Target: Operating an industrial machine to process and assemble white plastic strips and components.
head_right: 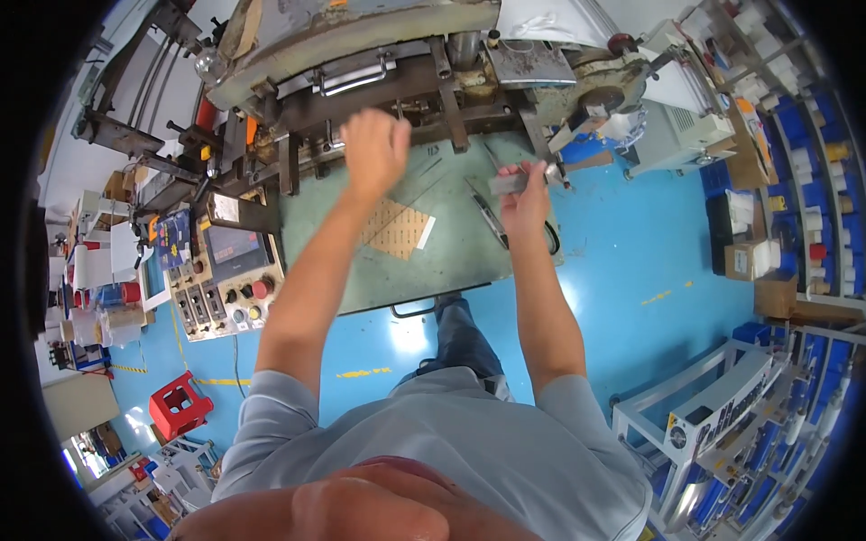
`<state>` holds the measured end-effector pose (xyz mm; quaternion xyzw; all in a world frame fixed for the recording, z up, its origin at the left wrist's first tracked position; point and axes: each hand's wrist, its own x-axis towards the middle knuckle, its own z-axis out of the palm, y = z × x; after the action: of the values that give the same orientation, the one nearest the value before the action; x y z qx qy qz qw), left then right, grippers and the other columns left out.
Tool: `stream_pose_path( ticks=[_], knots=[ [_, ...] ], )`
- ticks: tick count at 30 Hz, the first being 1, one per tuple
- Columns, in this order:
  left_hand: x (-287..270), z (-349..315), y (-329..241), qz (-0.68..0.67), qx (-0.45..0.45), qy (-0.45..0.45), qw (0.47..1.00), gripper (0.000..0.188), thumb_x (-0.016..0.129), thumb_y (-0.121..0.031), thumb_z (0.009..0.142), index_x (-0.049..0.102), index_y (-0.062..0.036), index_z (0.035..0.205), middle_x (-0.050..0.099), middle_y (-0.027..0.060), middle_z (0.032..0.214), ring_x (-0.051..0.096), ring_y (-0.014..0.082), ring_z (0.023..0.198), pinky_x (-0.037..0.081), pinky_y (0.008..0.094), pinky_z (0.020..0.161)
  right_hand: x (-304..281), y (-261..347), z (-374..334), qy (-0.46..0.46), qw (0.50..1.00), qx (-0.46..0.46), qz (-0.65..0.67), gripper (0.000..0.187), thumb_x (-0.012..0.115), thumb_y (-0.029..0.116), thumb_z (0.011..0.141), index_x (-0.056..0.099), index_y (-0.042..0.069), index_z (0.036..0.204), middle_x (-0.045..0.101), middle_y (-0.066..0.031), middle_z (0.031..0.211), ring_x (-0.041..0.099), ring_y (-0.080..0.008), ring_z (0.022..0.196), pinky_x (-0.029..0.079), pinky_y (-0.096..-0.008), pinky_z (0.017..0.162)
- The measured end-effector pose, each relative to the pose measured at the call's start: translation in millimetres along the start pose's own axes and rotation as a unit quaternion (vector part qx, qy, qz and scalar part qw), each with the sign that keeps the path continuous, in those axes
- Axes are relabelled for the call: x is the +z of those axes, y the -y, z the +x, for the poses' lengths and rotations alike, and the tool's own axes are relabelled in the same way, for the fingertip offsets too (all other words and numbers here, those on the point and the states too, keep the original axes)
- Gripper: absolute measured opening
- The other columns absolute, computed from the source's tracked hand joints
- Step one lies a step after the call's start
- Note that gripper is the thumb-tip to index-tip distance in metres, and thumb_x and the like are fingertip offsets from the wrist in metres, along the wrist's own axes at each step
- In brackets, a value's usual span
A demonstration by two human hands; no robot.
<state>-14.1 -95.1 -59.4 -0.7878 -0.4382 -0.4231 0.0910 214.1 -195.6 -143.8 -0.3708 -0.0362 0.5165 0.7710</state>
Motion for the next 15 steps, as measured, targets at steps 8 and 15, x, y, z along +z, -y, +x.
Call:
stream_pose_path(
  ticks=[8, 15],
  knots=[
    [77, -20, -23, -0.412, -0.492, 0.139, 0.754, 0.049, 0.045, -0.05, 0.098, 0.057, -0.0039, 0.088, 0.06, 0.0044, 0.074, 0.054, 0.0147, 0.064, 0.045, 0.03, 0.06, 52, 13, 90, 0.018, 0.955, 0.174, -0.239, 0.026, 0.063, 0.033, 0.091, 0.058, 0.008, 0.097, 0.066, -0.0072, 0.083, 0.063, -0.0189, 0.069, 0.053, -0.034, 0.064],
    [136, -16, -18, -0.408, -0.566, 0.095, 0.71, 0.058, 0.037, -0.053, 0.098, 0.059, -0.0009, 0.083, 0.064, 0.0158, 0.078, 0.065, 0.0261, 0.075, 0.049, 0.0398, 0.069, 65, 21, 101, 0.08, 0.895, 0.175, -0.402, 0.026, 0.062, 0.033, 0.091, 0.059, 0.008, 0.1, 0.066, -0.0048, 0.083, 0.062, -0.0145, 0.068, 0.051, -0.0292, 0.061]
  ],
)
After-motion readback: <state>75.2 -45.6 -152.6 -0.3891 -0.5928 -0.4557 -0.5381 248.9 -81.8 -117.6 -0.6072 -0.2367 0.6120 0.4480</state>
